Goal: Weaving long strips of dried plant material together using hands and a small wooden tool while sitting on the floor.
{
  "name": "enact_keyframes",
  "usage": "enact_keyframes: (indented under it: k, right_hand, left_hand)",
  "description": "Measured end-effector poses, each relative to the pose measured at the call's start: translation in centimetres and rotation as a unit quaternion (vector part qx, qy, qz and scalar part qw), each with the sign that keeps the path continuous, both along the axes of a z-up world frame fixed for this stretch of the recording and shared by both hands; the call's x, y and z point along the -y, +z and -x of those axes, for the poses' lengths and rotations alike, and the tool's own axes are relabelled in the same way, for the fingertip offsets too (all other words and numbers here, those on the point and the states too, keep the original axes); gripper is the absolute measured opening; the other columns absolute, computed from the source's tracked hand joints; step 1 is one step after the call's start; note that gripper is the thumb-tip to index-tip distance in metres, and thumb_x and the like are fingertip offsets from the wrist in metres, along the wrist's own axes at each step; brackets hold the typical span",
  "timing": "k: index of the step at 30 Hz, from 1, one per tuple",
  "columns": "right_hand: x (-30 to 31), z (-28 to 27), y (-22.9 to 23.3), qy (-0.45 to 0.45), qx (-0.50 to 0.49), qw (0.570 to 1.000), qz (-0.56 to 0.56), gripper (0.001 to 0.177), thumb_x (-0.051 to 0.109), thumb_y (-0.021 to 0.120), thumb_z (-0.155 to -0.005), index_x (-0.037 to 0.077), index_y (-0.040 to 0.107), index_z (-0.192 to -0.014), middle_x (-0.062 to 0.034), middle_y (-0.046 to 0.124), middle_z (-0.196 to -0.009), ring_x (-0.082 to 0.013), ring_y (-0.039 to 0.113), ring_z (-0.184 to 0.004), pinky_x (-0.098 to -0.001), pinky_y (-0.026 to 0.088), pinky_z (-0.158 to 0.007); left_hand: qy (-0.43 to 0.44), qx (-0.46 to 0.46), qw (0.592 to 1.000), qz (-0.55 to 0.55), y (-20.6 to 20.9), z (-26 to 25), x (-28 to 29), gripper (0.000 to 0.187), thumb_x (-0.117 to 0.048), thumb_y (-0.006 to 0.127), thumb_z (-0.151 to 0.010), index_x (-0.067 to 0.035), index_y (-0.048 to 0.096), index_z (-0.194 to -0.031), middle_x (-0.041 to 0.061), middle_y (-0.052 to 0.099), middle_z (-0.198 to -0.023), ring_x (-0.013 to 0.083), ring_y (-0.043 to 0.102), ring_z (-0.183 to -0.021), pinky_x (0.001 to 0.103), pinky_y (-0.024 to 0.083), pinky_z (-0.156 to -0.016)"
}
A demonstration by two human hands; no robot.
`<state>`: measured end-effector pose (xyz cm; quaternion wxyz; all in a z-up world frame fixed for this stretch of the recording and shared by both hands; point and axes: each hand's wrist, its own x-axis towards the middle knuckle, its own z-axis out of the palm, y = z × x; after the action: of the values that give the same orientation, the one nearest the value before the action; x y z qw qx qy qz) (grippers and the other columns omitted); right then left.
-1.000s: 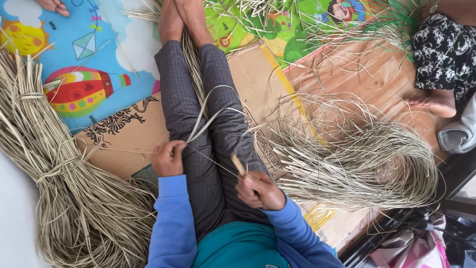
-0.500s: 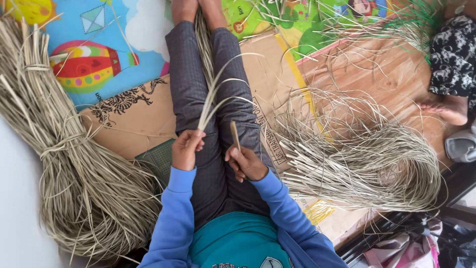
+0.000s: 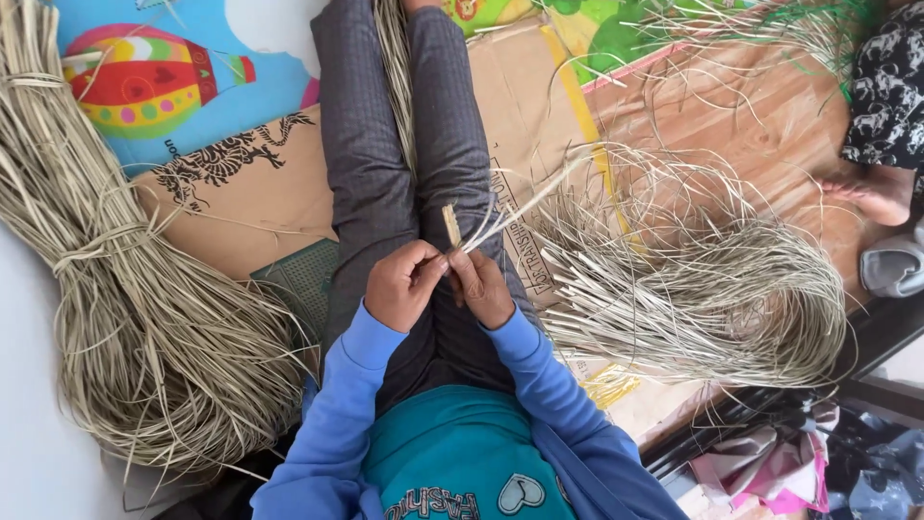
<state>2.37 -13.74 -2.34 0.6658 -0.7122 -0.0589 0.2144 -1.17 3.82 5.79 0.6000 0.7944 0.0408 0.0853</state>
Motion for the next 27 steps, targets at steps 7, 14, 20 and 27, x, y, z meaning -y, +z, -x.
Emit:
enact_keyframes:
  k: [7,14,20,27]
  right_hand:
    - [-0.4,0.4,6.7,0.022,-0.214,0.962,-0.167,0.057,0.045,0.045,-0.110,0.009,0.046,-0.067,0.0015,0.027,-0.046,-0.0085,0.026,-0.028,-0.0232,0.028,-0.023]
    - [2.3,-0.9,6.0,0.047,-0.319,0.896,-0.307,0.051,0.052,0.042,-0.108,0.017,0.038,-0.071,0.0074,0.020,-0.052,-0.0024,0.018,-0.035,-0.0162,0.020,-0.023]
    - [4.5,-3.3,6.7,0.012,-0.251,0.916,-0.312,0.056,0.060,0.034,-0.108,0.020,0.037,-0.069,0.0088,0.020,-0.052,-0.0025,0.019,-0.035,-0.0135,0.021,-0.025]
    - [1.5,-1.0,1.1,-0.048,-0.117,0.981,-0.149,0.023,0.024,0.059,-0.105,0.003,0.056,-0.095,-0.0083,0.043,-0.046,-0.0201,0.047,-0.032,-0.0275,0.042,-0.028]
  left_hand:
    - [-0.081,0.038,0.995,-0.048,1.4,-1.1,-3.7,0.017,-0.023,0.073,-0.097,-0.013,0.072,-0.084,0.008,0.057,-0.060,0.0277,0.057,-0.058,0.038,0.049,-0.053]
    - [-0.055,-0.006,0.994,-0.090,-2.2,-0.5,-7.5,0.015,-0.030,0.076,-0.096,-0.019,0.076,-0.086,0.005,0.062,-0.064,0.0254,0.058,-0.064,0.038,0.051,-0.062]
    - [0.028,-0.090,0.986,-0.134,-7.8,1.6,-12.3,0.015,-0.036,0.075,-0.099,-0.023,0.076,-0.091,0.004,0.065,-0.069,0.0206,0.060,-0.066,0.036,0.051,-0.067]
    - [0.060,-0.084,0.995,0.019,-2.8,1.2,-7.4,0.021,-0.029,0.069,-0.102,-0.015,0.075,-0.088,0.006,0.067,-0.065,0.0188,0.058,-0.062,0.033,0.052,-0.066]
